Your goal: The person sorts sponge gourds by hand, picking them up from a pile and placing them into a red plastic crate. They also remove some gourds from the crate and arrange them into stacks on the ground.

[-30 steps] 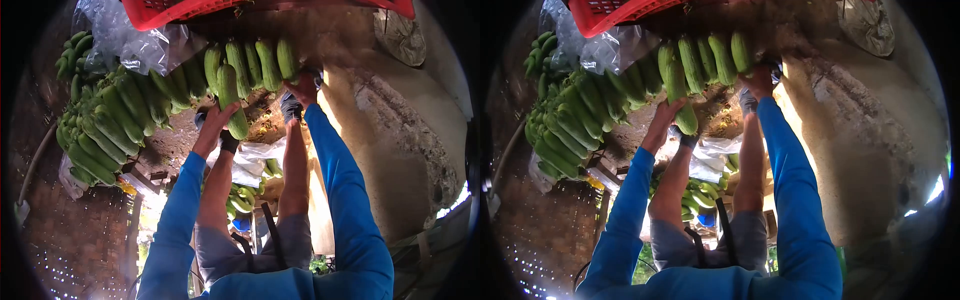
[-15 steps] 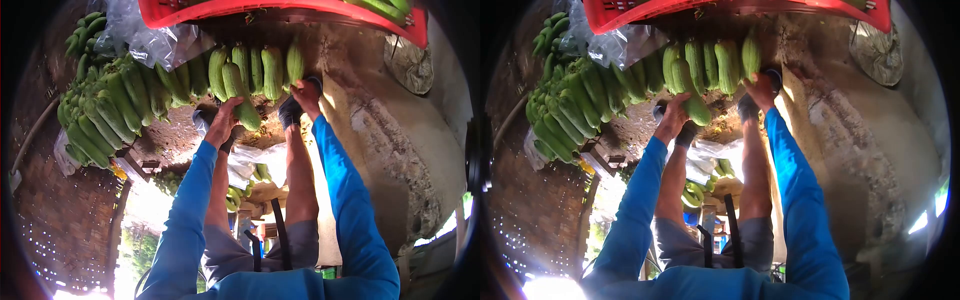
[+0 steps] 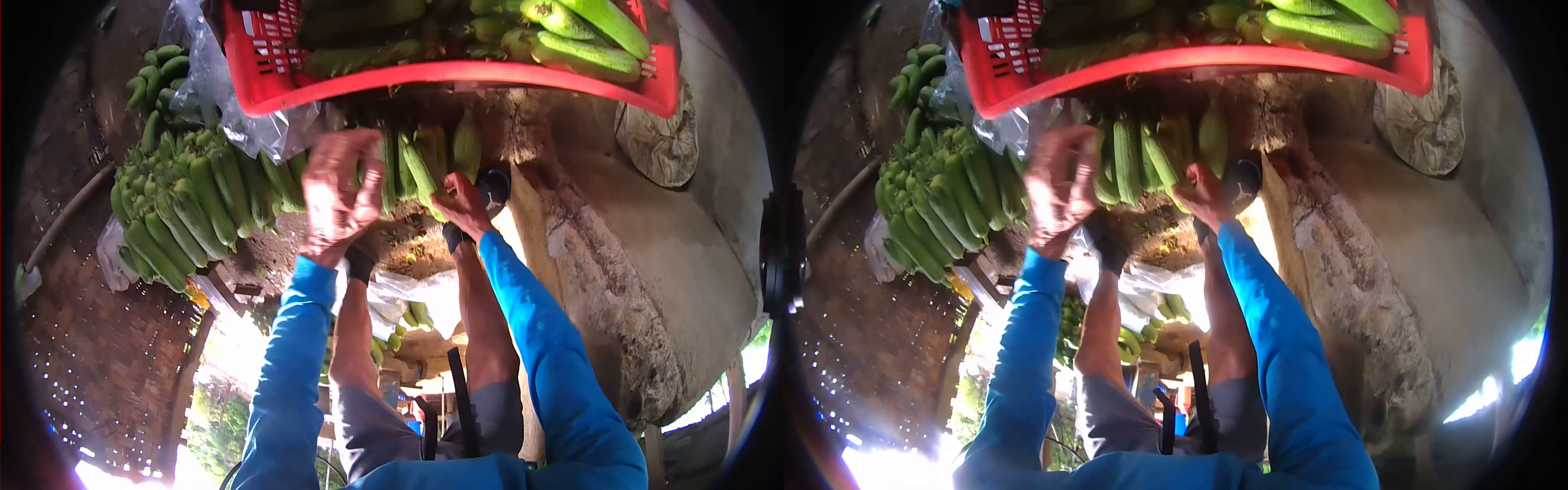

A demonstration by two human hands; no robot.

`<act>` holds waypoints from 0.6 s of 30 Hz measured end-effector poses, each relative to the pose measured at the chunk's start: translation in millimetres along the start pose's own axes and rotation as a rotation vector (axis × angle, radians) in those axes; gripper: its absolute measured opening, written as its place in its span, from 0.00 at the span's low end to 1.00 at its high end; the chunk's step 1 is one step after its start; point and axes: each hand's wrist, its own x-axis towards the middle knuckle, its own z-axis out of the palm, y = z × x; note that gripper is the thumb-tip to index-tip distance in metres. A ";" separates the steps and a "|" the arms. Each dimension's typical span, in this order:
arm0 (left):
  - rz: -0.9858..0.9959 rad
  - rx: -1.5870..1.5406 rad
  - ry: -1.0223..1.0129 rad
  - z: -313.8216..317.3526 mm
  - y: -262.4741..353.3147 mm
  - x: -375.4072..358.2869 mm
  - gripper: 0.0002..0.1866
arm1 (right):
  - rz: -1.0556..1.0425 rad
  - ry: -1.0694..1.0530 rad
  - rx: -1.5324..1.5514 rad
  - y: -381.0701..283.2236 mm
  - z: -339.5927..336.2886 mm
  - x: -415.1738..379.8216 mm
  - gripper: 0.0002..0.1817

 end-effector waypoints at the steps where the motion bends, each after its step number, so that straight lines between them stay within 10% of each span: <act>1: 0.079 0.110 0.098 -9.8 6.3 24.1 0.08 | -0.095 0.061 -0.037 -0.7 -0.8 -2.5 0.25; 8: 0.325 0.528 0.024 -36.1 -25.3 120.4 0.07 | -0.039 0.033 -0.425 -7.5 22.1 5.4 0.39; 11: -0.179 0.597 -0.107 -27.1 -13.2 117.0 0.18 | 0.082 -0.122 -0.361 -19.0 22.1 13.1 0.39; 18: -0.448 0.598 -0.055 -25.4 -14.3 133.0 0.20 | 0.055 0.109 -0.346 -18.3 -1.9 4.1 0.33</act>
